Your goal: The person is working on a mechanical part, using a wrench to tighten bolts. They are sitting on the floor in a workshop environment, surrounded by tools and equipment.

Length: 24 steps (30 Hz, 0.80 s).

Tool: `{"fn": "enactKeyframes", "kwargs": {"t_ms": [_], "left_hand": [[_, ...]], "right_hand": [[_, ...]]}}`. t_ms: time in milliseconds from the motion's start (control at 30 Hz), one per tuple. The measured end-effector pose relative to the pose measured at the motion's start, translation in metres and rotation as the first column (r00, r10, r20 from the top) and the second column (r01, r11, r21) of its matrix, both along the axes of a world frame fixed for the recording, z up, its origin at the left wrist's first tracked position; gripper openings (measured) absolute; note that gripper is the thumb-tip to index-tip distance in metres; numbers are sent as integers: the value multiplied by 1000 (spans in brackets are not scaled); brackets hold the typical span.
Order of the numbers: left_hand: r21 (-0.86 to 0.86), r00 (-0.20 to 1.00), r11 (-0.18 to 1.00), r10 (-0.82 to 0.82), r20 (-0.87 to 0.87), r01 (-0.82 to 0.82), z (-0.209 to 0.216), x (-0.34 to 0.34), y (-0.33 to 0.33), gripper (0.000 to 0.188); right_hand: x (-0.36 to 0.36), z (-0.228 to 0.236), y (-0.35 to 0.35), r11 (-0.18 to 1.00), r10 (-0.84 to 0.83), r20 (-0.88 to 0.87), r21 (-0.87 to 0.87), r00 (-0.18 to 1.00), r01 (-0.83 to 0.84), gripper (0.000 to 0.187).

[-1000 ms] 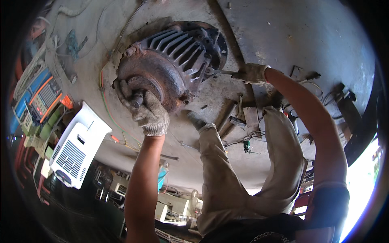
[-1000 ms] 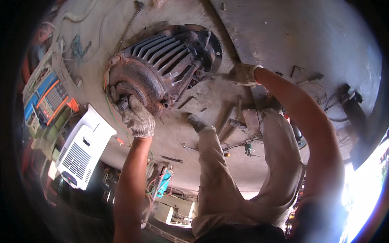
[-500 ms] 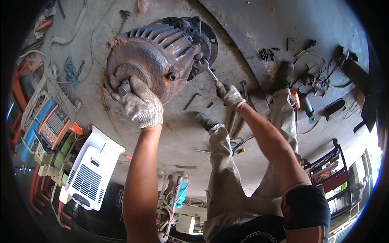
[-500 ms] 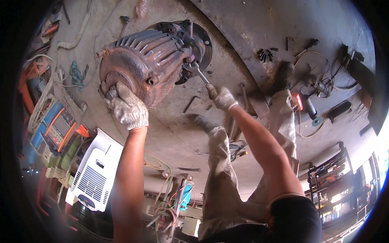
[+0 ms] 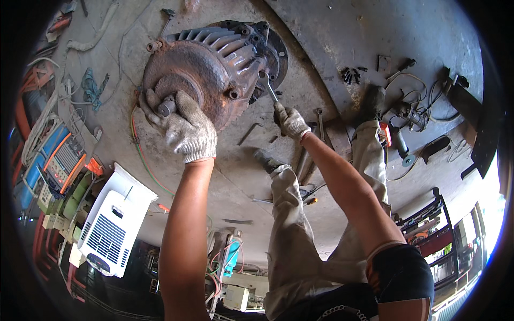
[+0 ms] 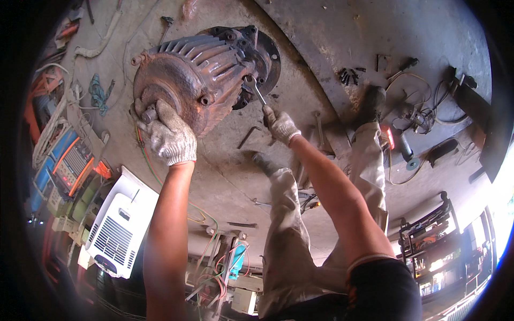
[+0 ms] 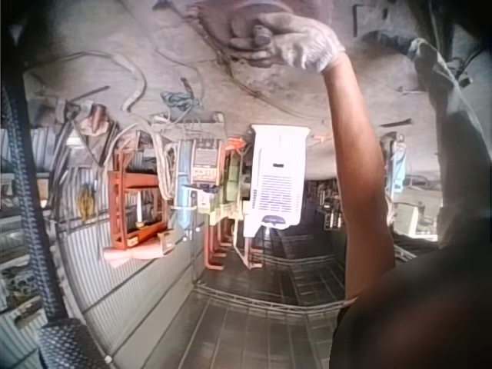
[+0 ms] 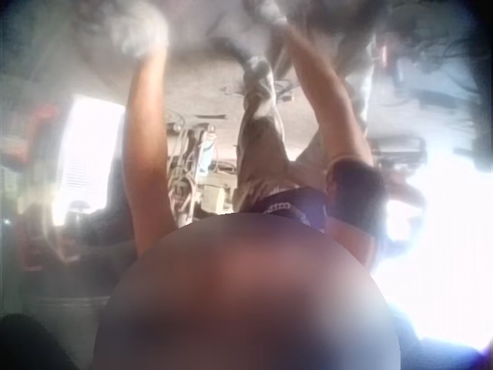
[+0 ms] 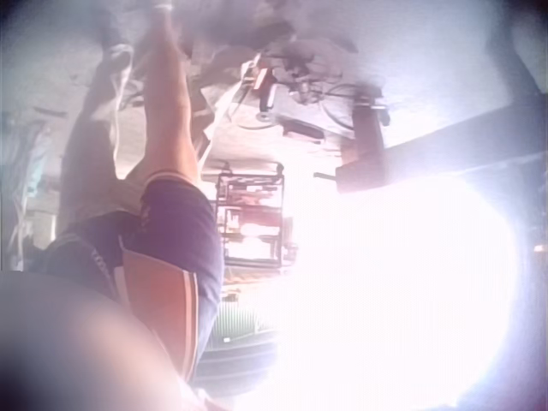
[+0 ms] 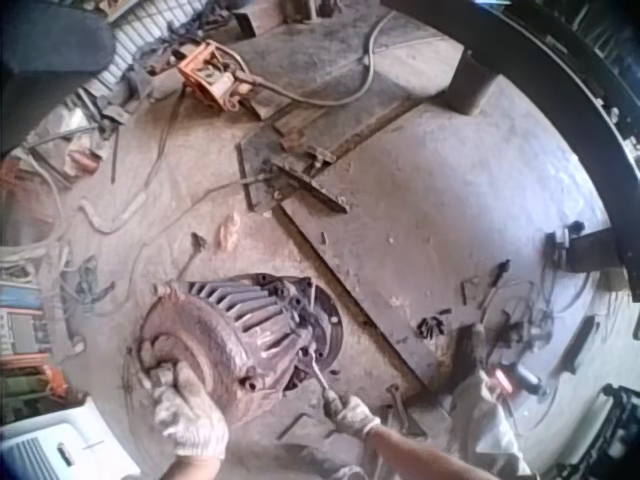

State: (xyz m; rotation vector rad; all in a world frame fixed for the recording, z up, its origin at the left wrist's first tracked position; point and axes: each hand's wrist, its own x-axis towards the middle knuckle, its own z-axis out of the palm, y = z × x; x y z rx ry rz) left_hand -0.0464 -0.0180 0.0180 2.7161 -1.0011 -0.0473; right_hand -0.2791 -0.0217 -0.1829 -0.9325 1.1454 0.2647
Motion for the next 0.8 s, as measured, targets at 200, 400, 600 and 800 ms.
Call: {"fn": "enactKeyframes", "kwargs": {"t_ms": [200,400,600,800], "left_hand": [[7,1000,1000,16,-16,-16,3,-2,-4,70],[12,999,999,34,-35,-34,3,-2,-1,69],[-11,998,1000,19,-54,-19,4,-2,-2,69],[-5,996,1000,-10,93,11,4,-7,-7,50]], "right_hand": [[12,22,22,967,-252,-1,43,968,252,51],[-2,6,5,973,-207,24,107,978,203,43],[-14,-12,-18,929,144,-68,-335,987,-159,51],[-3,5,-21,955,215,-120,-181,969,-234,61]]}}
